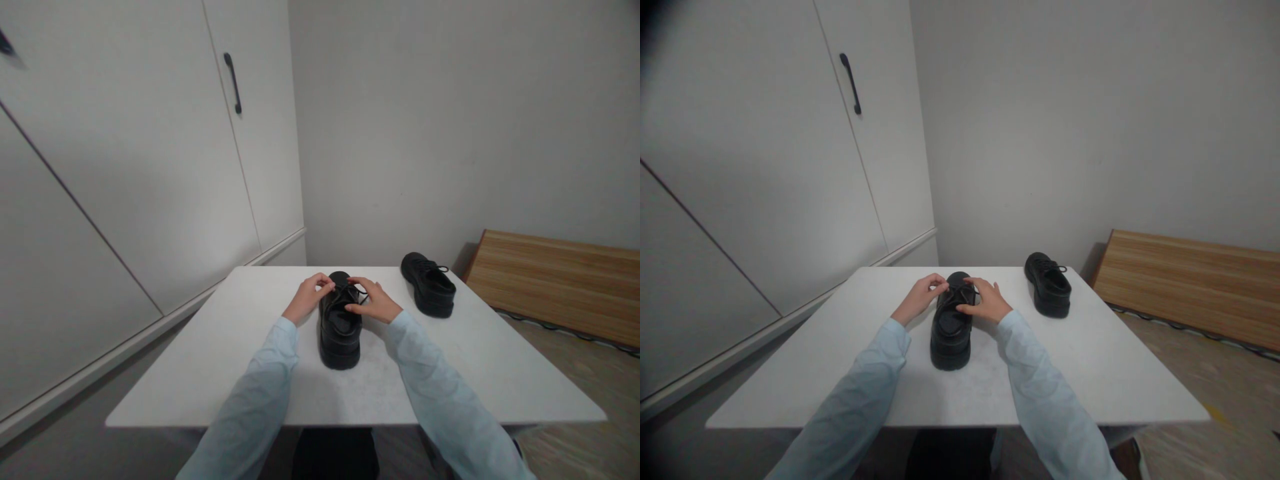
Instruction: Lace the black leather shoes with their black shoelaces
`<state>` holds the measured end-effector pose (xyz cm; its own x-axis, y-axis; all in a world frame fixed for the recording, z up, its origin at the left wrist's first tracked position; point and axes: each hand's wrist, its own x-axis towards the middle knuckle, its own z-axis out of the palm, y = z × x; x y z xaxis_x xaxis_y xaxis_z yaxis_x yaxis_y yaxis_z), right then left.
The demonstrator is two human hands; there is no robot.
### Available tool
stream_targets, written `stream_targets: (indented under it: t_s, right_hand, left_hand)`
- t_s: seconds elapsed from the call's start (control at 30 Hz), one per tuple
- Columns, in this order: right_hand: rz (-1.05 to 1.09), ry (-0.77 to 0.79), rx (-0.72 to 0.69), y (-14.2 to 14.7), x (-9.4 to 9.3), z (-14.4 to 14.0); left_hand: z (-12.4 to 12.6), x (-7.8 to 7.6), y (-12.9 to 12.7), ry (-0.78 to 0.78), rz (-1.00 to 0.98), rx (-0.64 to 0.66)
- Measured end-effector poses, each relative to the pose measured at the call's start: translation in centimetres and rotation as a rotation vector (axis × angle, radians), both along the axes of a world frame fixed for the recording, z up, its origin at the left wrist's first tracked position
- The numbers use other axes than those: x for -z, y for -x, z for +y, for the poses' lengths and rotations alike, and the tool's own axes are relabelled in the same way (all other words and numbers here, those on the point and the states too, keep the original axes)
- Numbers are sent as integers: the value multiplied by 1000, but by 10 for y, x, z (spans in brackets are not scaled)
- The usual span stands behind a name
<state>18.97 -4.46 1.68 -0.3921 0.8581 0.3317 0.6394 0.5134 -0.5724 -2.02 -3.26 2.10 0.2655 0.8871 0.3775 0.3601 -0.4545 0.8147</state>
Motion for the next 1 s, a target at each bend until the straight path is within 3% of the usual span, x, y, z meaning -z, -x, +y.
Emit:
stream_targets:
  t_s: [0.57,1.0]
  right_hand:
    - [41,60,0,-1,-2,-2]
    - [124,-113,-88,-2,-3,1]
  left_hand:
    - [1,1,-3,145,-310,129]
    - [0,-2,-4,121,-353,147]
